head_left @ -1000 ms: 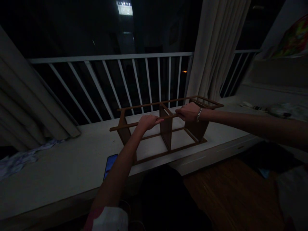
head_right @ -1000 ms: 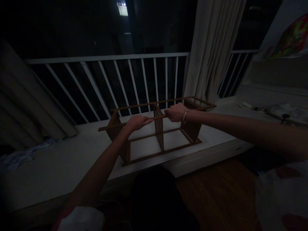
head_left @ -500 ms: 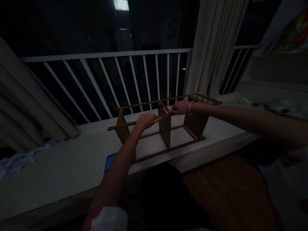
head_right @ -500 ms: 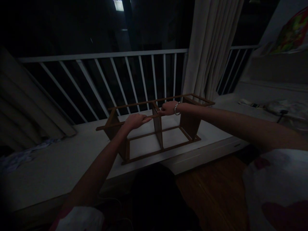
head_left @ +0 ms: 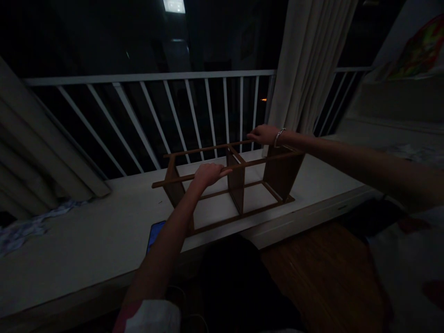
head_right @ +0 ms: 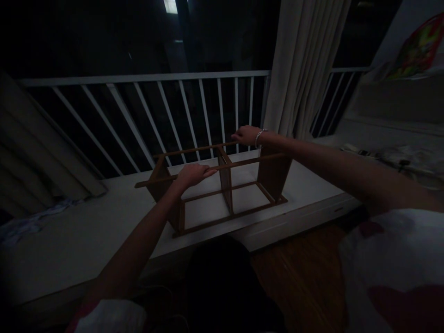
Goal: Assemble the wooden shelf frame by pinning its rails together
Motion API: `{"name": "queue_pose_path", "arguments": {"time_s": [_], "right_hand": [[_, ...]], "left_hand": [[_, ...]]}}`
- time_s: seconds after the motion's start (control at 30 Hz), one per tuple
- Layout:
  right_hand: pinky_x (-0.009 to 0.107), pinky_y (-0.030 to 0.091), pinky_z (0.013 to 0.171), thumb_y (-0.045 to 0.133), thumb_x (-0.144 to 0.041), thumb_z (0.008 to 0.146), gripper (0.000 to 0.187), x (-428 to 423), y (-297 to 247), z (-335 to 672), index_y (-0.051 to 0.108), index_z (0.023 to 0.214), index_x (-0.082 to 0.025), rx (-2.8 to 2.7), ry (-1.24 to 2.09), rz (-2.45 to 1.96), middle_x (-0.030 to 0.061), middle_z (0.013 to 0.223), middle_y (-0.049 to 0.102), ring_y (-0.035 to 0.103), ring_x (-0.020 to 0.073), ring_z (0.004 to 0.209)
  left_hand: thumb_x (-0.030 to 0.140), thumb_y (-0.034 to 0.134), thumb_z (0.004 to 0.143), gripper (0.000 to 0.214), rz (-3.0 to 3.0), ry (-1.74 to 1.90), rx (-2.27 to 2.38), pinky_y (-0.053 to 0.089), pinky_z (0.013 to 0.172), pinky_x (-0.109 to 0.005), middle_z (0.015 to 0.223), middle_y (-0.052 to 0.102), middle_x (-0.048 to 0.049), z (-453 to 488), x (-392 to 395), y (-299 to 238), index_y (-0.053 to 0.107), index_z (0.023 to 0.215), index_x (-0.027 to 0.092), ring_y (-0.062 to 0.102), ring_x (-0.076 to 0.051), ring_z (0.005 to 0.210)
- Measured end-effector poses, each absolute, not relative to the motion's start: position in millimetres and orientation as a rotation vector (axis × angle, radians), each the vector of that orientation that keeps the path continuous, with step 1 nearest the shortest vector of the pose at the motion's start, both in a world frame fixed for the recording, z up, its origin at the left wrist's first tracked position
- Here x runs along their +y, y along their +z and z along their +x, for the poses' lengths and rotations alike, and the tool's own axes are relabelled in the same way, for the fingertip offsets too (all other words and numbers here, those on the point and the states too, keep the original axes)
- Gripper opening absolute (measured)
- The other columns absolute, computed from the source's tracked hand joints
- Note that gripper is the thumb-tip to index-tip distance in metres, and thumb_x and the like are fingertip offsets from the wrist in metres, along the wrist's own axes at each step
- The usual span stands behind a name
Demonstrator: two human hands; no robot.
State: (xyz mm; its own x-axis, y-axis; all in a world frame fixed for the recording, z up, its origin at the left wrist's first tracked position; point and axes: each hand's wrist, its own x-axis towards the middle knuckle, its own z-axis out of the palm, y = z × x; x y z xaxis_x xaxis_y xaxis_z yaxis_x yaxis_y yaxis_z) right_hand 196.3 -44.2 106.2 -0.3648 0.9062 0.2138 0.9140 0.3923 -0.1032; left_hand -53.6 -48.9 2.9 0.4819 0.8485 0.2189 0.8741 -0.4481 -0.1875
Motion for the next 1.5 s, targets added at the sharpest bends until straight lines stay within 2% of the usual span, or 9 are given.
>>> {"name": "queue_pose_path", "arguments": {"time_s": [0.27,0.53,0.73,0.87,1.07,1.2,1.3,1.4,1.5], "right_hand": [[0.026,0.039,0.064,0.037,-0.062,0.08,0.056,-41.9,60.5,218.3,0.064,0.069,-0.014,-2.474,0.296,-1.63,0.0045,0.071,0.063,0.056,0.0153,0.07],[0.028,0.037,0.067,0.031,-0.071,0.074,0.068,-25.5,34.2,229.3,0.065,0.071,-0.012,-2.522,0.586,-1.347,0.0106,0.08,0.065,0.053,0.0159,0.071],[0.027,0.037,0.071,0.027,-0.06,0.083,0.058,-18.5,11.2,220.0,0.062,0.077,-0.014,-2.655,0.335,-1.159,0.0073,0.084,0.063,0.053,0.0152,0.073],[0.026,0.035,0.072,0.025,-0.054,0.087,0.053,-16.7,4.5,198.9,0.061,0.077,-0.016,-2.669,0.08,-1.128,0.0067,0.094,0.062,0.055,0.0151,0.079],[0.025,0.031,0.063,0.021,-0.054,0.088,0.056,-7.1,3.3,159.1,0.062,0.077,-0.019,-2.535,-0.095,-1.379,0.0034,0.093,0.063,0.056,0.0151,0.08],[0.024,0.027,0.058,0.02,-0.057,0.087,0.057,0.7,0.7,144.7,0.062,0.076,-0.021,-2.49,-0.124,-1.431,0.0,0.097,0.063,0.056,0.0151,0.082],[0.024,0.027,0.058,0.021,-0.058,0.087,0.057,4.6,-2.8,140.6,0.063,0.076,-0.021,-2.472,-0.135,-1.437,-0.0004,0.098,0.063,0.057,0.0156,0.083],[0.024,0.027,0.057,0.021,-0.058,0.087,0.057,5.9,-6.3,138.0,0.063,0.076,-0.021,-2.436,-0.161,-1.442,-0.0002,0.098,0.064,0.057,0.016,0.083],[0.025,0.027,0.057,0.021,-0.058,0.087,0.057,4.9,-7.5,134.4,0.062,0.075,-0.021,-2.409,-0.194,-1.432,0.0001,0.099,0.063,0.057,0.0163,0.082]], "left_hand": [[0.068,0.006,0.08,0.076,-2.487,-0.128,-1.401,0.04,0.071,-0.031,0.088,0.065,-0.0115,-54.9,-45.9,5.4,0.063,0.094,0.019,0.061,-0.025,0.086],[0.07,0.009,0.079,0.073,-2.505,-0.066,-1.401,0.039,0.071,-0.03,0.09,0.065,-0.0098,-72.2,-29.4,11.2,0.062,0.095,0.021,0.061,-0.024,0.086],[0.072,0.012,0.077,0.072,-2.418,0.04,-1.468,0.039,0.072,-0.033,0.088,0.065,-0.0112,-94.2,-2.8,12.1,0.054,0.103,0.02,0.061,-0.026,0.083],[0.068,0.021,0.08,0.068,-2.338,-0.032,-1.499,0.036,0.083,-0.038,0.098,0.063,-0.0149,-109.4,13.2,11.4,0.047,0.114,0.016,0.057,-0.028,0.095],[0.05,0.03,0.086,0.055,-2.147,-0.511,-1.354,0.01,0.106,-0.044,0.127,0.045,-0.0155,-134.0,14.0,1.8,0.036,0.128,0.014,0.036,-0.026,0.122],[0.039,0.027,0.088,0.046,-1.896,-0.824,-1.673,0.02,0.104,-0.041,0.128,0.042,-0.0153,-183.7,6.3,-35.5,0.036,0.124,0.013,0.034,-0.024,0.124],[0.032,0.025,0.088,0.038,-1.713,-0.951,-2.018,0.035,0.095,-0.038,0.122,0.046,-0.0149,-238.5,0.3,-77.5,0.039,0.118,0.014,0.048,-0.022,0.11],[0.026,0.028,0.085,0.035,-1.781,-0.838,-2.438,0.043,0.086,-0.029,0.121,0.049,-0.0116,-290.8,-8.0,-117.2,0.043,0.115,0.016,0.055,-0.015,0.099],[0.024,0.036,0.08,0.026,-1.796,-0.726,-2.593,0.045,0.083,-0.028,0.102,0.062,-0.007,-327.4,-16.4,-146.5,0.054,0.097,0.017,0.057,-0.016,0.095]]}}
